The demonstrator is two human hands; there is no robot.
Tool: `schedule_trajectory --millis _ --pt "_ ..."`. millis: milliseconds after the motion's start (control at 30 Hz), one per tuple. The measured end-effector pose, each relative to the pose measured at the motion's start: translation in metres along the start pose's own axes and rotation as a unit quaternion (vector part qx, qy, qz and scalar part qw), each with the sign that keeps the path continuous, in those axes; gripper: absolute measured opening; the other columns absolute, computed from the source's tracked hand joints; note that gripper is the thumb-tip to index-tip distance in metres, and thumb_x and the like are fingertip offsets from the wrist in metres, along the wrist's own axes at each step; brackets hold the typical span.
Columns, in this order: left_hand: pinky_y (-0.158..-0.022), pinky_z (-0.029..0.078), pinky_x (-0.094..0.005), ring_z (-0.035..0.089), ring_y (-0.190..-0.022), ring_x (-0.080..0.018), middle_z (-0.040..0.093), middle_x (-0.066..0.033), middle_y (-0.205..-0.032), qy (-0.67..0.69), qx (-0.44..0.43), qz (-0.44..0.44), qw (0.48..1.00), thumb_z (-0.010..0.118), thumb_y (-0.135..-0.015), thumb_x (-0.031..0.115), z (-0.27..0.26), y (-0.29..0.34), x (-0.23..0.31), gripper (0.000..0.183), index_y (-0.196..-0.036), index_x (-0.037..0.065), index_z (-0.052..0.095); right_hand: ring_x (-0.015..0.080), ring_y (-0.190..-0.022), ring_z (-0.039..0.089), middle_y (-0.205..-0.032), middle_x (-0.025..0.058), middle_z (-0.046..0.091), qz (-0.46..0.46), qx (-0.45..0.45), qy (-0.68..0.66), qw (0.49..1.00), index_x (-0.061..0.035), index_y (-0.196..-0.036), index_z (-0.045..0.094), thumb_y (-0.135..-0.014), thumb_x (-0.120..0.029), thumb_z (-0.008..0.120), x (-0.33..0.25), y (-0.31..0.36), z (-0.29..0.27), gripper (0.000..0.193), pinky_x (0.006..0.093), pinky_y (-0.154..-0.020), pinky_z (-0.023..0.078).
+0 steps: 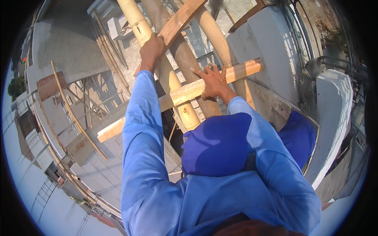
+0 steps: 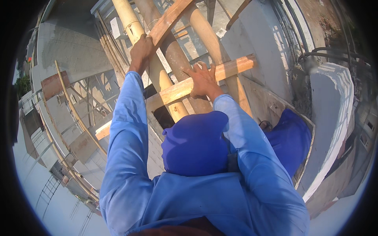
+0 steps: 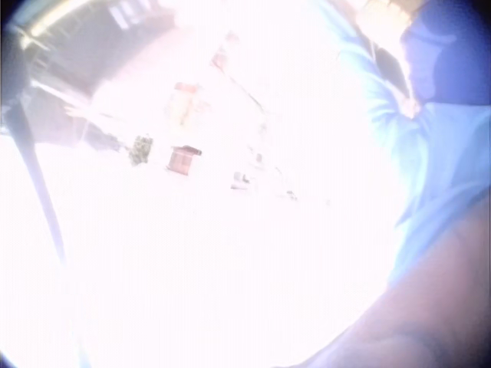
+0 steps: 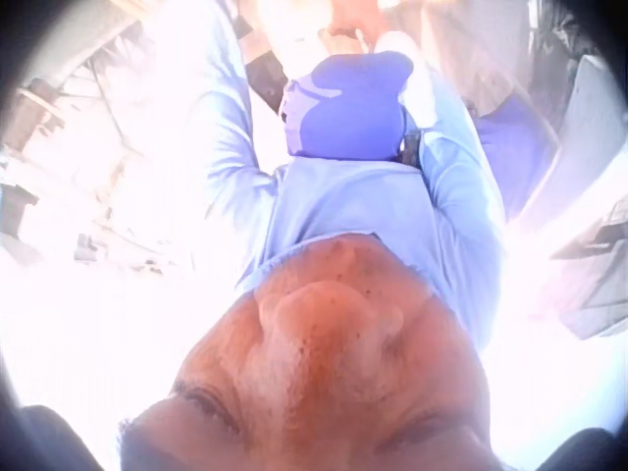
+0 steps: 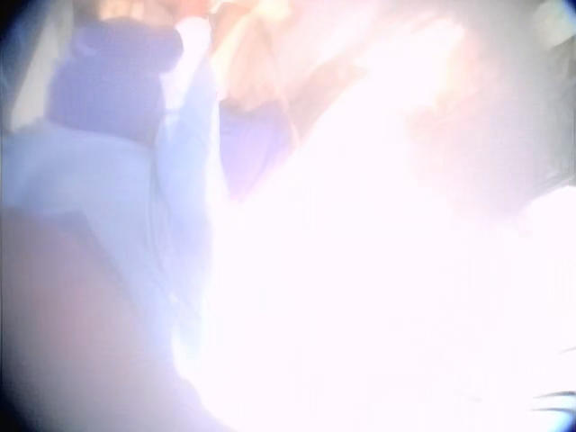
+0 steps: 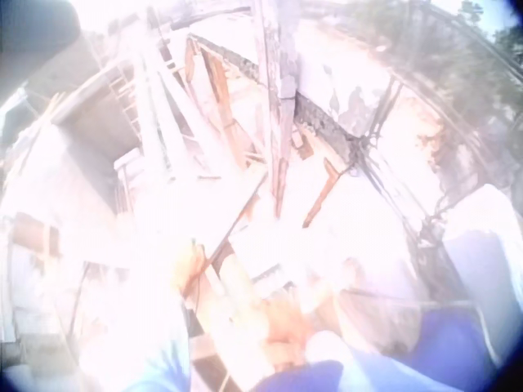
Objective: The person positions bamboo poles along a concrete ledge and secures them with a wooden board by hand.
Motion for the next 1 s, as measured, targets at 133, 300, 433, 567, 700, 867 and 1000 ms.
schedule_trajectory --millis 133,300,433,567,700,867,1000 --pt "-0.085 0.045 -0.0497 0.063 -0.093 -0.0417 0.065 -0.028 -0.098 -0.058 -0.048 0.022 0.997 0.031 -0.092 0.037 -0.024 0.048 -0.009 0.046 -0.113 0.004 0.055 0.0345 -0.13 0.033 -0.128 0.0116 0.048 -0.013 0.012 0.012 1.0 -0.0293 -0.133 0.047 -0.039 -0.026 0.083 0.005 0.002 0.001 0.101 0.062 -0.103 0.017" --pt "-0.083 0.046 -0.0492 0.063 -0.092 -0.0412 0.065 -0.0264 -0.096 -0.079 -0.058 0.043 0.994 0.033 -0.092 0.035 -0.025 0.104 -0.053 0.044 -0.113 0.006 0.058 0.0345 -0.128 0.034 -0.124 0.0115 0.049 -0.04 0.012 0.024 0.999 -0.0257 -0.123 0.055 -0.04 -0.027 0.082 0.006 0.003 0.002 0.088 0.0619 -0.102 0.018" --pt "-0.081 0.046 -0.0488 0.062 -0.091 -0.0401 0.065 -0.0236 -0.093 -0.085 -0.047 0.057 0.994 0.035 -0.091 0.039 -0.007 0.138 -0.077 0.044 -0.113 0.009 0.06 0.036 -0.127 0.033 -0.12 0.0117 0.049 -0.065 0.034 0.046 0.996 -0.0202 -0.118 0.059 -0.041 -0.036 0.083 0.009 0.0 0.011 0.082 0.0627 -0.1 0.021" --pt "-0.079 0.048 -0.0499 0.063 -0.087 -0.0398 0.066 -0.0233 -0.089 -0.086 -0.038 0.079 0.992 0.035 -0.092 0.038 0.003 0.143 -0.085 0.041 -0.111 0.012 0.061 0.0352 -0.124 0.036 -0.117 0.0116 0.049 -0.075 0.031 0.055 0.995 -0.0199 -0.115 0.06 -0.042 -0.034 0.083 0.007 0.001 0.018 0.078 0.0605 -0.1 0.022" --pt "-0.08 0.047 -0.0495 0.062 -0.089 -0.0392 0.065 -0.0235 -0.09 -0.095 -0.053 0.074 0.991 0.035 -0.092 0.037 -0.003 0.145 -0.078 0.041 -0.108 0.009 0.059 0.0342 -0.123 0.037 -0.117 0.0115 0.049 -0.076 0.029 0.053 0.995 -0.0207 -0.116 0.058 -0.044 -0.032 0.082 0.008 0.001 0.013 0.077 0.0581 -0.1 0.023" --pt "-0.08 0.047 -0.0491 0.062 -0.089 -0.0388 0.065 -0.0226 -0.091 -0.107 -0.08 0.081 0.988 0.035 -0.092 0.037 0.008 0.151 -0.081 0.041 -0.109 0.01 0.059 0.0307 -0.123 0.04 -0.119 0.0094 0.048 -0.082 0.027 0.054 0.995 -0.0238 -0.118 0.057 -0.056 -0.017 0.077 0.003 0.007 0.013 0.065 0.0587 -0.102 0.021" --pt "-0.082 0.047 -0.0488 0.061 -0.091 -0.039 0.065 -0.0225 -0.096 -0.103 -0.076 0.097 0.987 0.037 -0.091 0.037 0.01 0.161 -0.075 0.04 -0.111 0.011 0.061 0.0282 -0.122 0.042 -0.118 0.0085 0.048 -0.077 0.019 0.04 0.996 -0.0242 -0.117 0.056 -0.062 -0.011 0.072 0.001 0.013 0.014 0.059 0.0609 -0.102 0.021"
Point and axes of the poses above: each hand's wrist, its own y-axis away from the middle knuckle, its own z-axis out of the palm, x = y × z, the point moved 8 cm from there along -y, towards the middle knuckle
